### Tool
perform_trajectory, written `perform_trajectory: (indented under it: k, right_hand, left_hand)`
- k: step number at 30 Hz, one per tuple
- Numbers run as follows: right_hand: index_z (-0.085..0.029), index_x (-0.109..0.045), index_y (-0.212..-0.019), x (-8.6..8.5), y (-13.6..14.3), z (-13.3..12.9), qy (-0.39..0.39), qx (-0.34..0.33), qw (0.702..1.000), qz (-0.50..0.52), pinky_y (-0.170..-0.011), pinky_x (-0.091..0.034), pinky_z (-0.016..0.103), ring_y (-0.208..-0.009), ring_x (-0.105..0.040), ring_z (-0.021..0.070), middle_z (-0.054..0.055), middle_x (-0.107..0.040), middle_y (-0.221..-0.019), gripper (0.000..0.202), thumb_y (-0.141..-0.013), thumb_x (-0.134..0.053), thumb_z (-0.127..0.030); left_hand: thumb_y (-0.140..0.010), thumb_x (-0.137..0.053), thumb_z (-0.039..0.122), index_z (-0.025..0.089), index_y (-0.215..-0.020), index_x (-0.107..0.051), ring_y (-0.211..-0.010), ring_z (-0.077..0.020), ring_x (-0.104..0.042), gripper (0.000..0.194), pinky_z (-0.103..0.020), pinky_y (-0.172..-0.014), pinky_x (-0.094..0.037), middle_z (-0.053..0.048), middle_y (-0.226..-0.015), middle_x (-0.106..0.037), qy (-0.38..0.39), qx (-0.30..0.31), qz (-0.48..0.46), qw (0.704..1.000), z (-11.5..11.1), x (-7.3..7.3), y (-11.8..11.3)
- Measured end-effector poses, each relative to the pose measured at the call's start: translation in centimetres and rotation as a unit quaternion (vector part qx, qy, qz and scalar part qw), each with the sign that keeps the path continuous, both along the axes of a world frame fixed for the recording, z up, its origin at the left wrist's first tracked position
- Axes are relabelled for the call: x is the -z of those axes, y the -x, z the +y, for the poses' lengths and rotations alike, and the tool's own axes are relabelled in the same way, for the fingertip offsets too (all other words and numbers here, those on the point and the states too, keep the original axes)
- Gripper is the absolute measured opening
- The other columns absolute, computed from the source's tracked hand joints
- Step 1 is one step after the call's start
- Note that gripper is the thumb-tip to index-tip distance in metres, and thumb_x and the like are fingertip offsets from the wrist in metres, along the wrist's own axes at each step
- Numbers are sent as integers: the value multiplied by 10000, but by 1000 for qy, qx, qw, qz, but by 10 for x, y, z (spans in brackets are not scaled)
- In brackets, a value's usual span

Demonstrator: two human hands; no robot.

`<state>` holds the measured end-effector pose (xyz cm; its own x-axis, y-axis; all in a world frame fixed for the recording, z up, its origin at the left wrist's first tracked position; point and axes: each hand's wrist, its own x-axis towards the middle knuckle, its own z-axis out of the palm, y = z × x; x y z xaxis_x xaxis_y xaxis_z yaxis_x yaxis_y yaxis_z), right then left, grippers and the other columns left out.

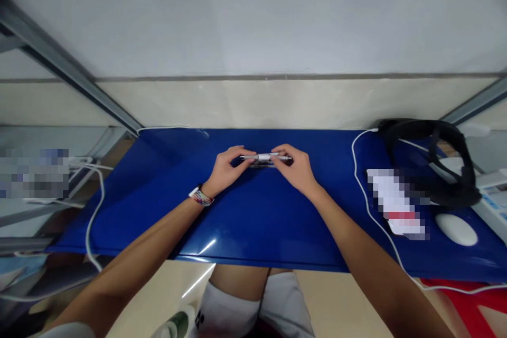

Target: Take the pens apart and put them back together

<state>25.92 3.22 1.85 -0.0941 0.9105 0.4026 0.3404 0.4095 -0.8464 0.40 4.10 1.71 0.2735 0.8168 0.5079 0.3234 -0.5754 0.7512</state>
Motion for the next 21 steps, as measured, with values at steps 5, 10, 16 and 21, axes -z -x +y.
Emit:
perform_trajectory:
  k: [5,10,16,21]
  right_hand:
    - [-249,-852,-1001,0,-10,10,125,-48,973,189,-544,-490,316,-574,-607,156,16,-765,-766,199,-896,-858,-418]
    - [-245,-883,-993,-2,-11,11,141,-65,963,222,-538,-489,306,-576,-607,141,31,-794,-787,232,-858,-916,-431]
    - [-255,-884,-972,-7,-6,9,124,-61,970,201,-560,-543,353,-549,-626,172,7,-736,-646,305,-813,-942,-508]
    - [-271,-880,-979,-8,-3,8,121,-65,971,195,-571,-574,376,-562,-653,195,-13,-690,-596,330,-804,-941,-545]
  left_hand:
    - [-1026,-759,403,288,-1101,-859,-1149,-292,-775,170,-508,-1133,-542,-74,-1143,-866,2,-42,-15,999,0,-2,3]
    - [-1017,-764,462,254,-1079,-849,-881,-240,-795,232,-396,-874,-604,-64,-1030,-864,79,-2,-45,996,-1,-5,5]
    - [-1003,-782,550,211,-919,-764,-592,-160,-661,350,-306,-677,-509,6,-634,-722,183,68,-96,976,0,-11,9]
    - [-1080,-603,672,218,-687,-658,-485,-144,-585,603,-312,-632,-491,7,-498,-620,191,39,-91,977,-1,-13,9]
